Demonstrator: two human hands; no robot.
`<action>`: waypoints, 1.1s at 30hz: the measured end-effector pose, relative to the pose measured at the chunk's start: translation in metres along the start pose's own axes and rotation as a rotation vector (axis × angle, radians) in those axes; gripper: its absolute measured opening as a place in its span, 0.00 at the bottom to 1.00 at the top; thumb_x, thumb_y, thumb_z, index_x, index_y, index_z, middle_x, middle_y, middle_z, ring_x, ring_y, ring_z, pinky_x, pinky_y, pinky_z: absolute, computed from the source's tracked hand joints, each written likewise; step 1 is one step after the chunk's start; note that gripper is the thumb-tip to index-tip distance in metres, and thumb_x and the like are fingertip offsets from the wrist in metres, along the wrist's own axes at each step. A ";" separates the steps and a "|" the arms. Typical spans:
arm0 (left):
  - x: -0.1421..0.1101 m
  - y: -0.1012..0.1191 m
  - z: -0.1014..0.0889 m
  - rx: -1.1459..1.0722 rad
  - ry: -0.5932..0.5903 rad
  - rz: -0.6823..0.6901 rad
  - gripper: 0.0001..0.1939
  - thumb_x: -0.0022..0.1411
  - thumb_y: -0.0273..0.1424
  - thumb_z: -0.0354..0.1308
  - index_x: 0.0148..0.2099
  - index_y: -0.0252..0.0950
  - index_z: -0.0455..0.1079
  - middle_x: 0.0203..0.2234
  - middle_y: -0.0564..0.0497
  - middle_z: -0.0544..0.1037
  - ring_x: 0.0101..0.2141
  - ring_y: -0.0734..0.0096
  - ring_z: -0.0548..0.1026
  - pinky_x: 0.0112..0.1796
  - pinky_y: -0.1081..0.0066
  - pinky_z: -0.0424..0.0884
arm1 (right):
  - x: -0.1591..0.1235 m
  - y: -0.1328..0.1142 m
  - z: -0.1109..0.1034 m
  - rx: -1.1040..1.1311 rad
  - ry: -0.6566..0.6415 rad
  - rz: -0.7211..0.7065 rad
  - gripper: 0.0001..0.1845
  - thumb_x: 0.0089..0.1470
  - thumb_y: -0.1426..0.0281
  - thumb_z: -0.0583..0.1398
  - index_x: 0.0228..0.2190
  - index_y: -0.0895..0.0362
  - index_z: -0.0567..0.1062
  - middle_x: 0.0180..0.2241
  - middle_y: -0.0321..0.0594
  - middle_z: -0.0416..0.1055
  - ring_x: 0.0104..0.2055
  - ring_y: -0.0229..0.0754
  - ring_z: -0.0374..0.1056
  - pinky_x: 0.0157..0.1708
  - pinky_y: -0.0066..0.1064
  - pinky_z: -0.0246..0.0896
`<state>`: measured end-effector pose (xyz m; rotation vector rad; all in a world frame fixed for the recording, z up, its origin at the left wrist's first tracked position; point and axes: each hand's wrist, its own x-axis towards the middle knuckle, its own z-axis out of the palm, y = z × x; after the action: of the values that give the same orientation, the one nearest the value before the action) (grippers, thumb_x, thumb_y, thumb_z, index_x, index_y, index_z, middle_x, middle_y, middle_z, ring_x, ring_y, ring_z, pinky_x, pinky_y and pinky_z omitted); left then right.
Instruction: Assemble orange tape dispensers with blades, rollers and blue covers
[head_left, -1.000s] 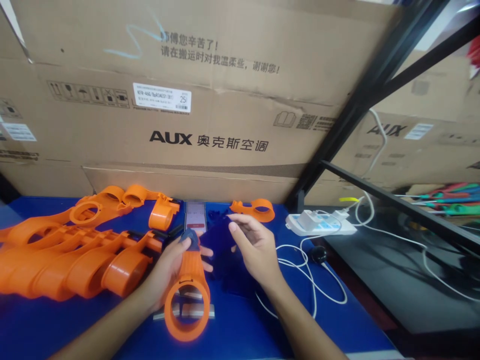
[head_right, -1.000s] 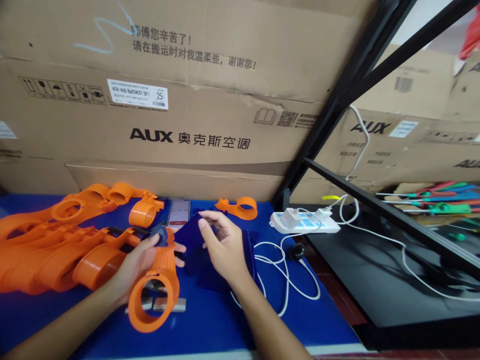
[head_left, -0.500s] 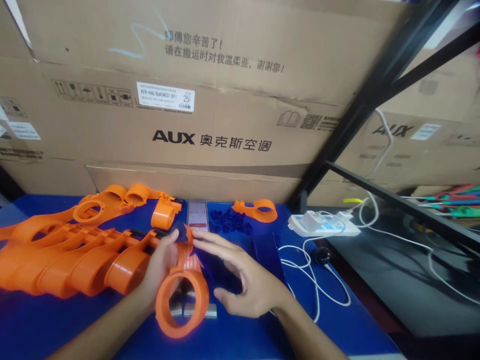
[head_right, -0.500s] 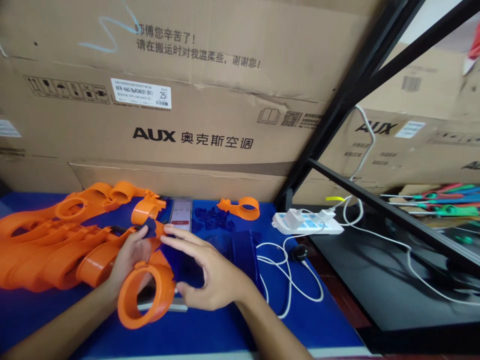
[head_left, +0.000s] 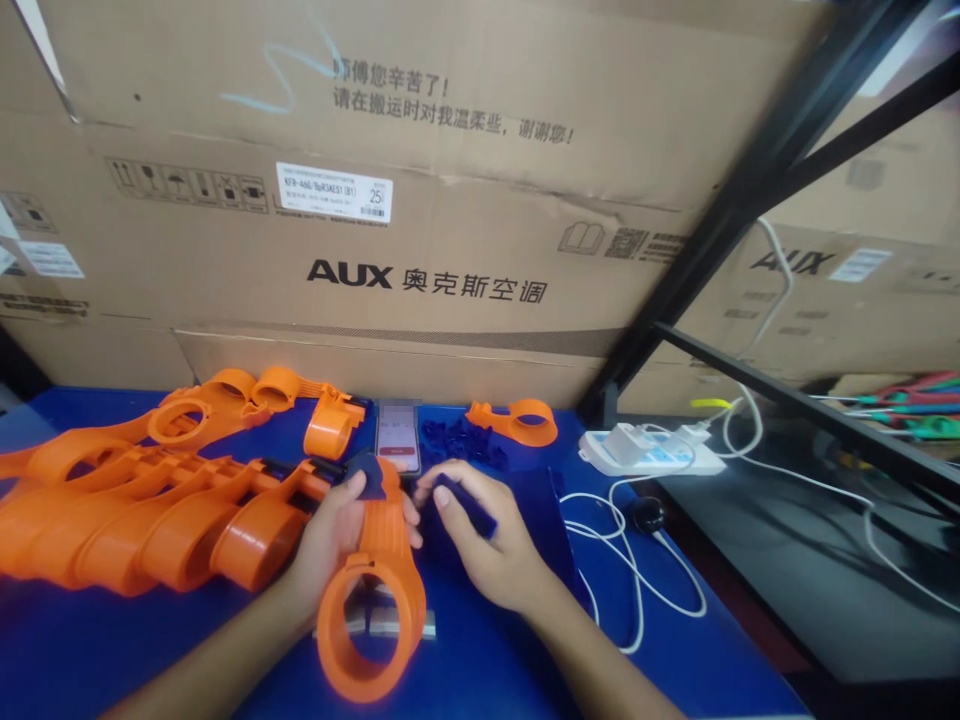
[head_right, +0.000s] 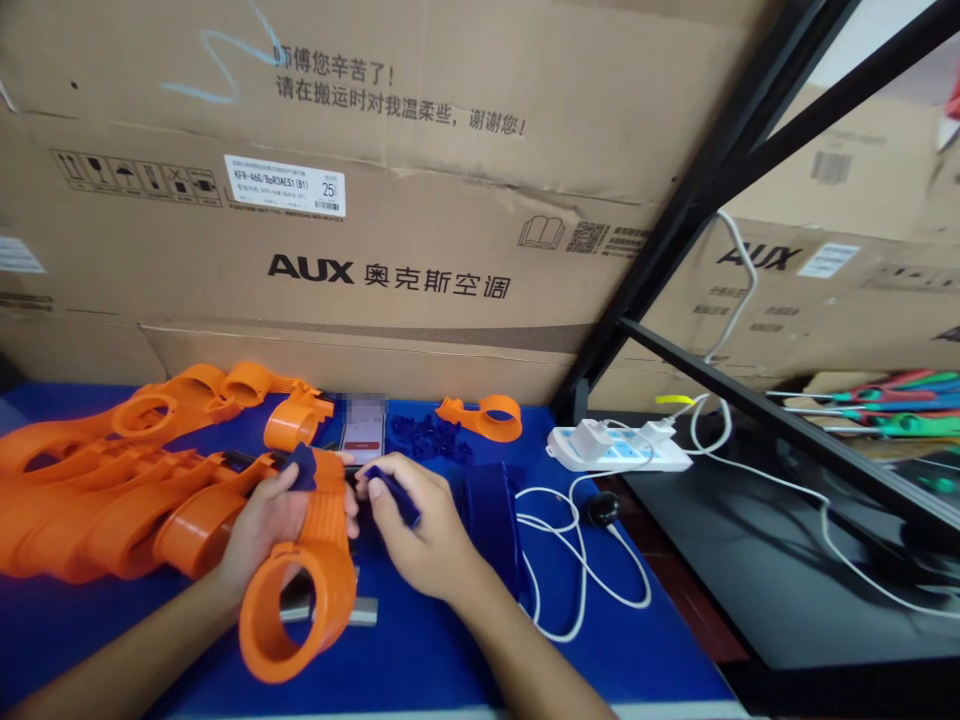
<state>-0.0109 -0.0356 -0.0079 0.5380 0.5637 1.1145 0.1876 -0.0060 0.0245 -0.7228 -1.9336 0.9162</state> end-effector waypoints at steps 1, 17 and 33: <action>0.000 0.001 0.001 -0.019 0.014 0.031 0.29 0.65 0.48 0.58 0.58 0.32 0.71 0.33 0.41 0.81 0.31 0.55 0.81 0.31 0.64 0.75 | -0.001 0.001 -0.001 0.020 0.009 0.026 0.13 0.69 0.59 0.55 0.42 0.53 0.75 0.34 0.40 0.75 0.36 0.45 0.72 0.41 0.39 0.67; 0.003 -0.005 -0.005 0.002 -0.008 0.261 0.27 0.64 0.34 0.63 0.64 0.39 0.67 0.50 0.40 0.80 0.52 0.44 0.77 0.52 0.48 0.74 | -0.002 0.006 0.000 -0.006 -0.002 -0.024 0.24 0.68 0.58 0.57 0.62 0.49 0.65 0.53 0.45 0.73 0.50 0.49 0.72 0.51 0.43 0.68; 0.007 -0.011 -0.013 0.149 -0.056 0.384 0.26 0.62 0.29 0.66 0.62 0.44 0.72 0.59 0.44 0.75 0.61 0.47 0.70 0.60 0.50 0.67 | 0.001 0.002 0.003 -0.110 0.032 -0.226 0.30 0.61 0.68 0.63 0.63 0.51 0.68 0.58 0.47 0.69 0.59 0.51 0.68 0.59 0.48 0.66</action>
<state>-0.0100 -0.0308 -0.0258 0.8290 0.5087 1.4211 0.1844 -0.0054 0.0222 -0.5634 -2.0016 0.6608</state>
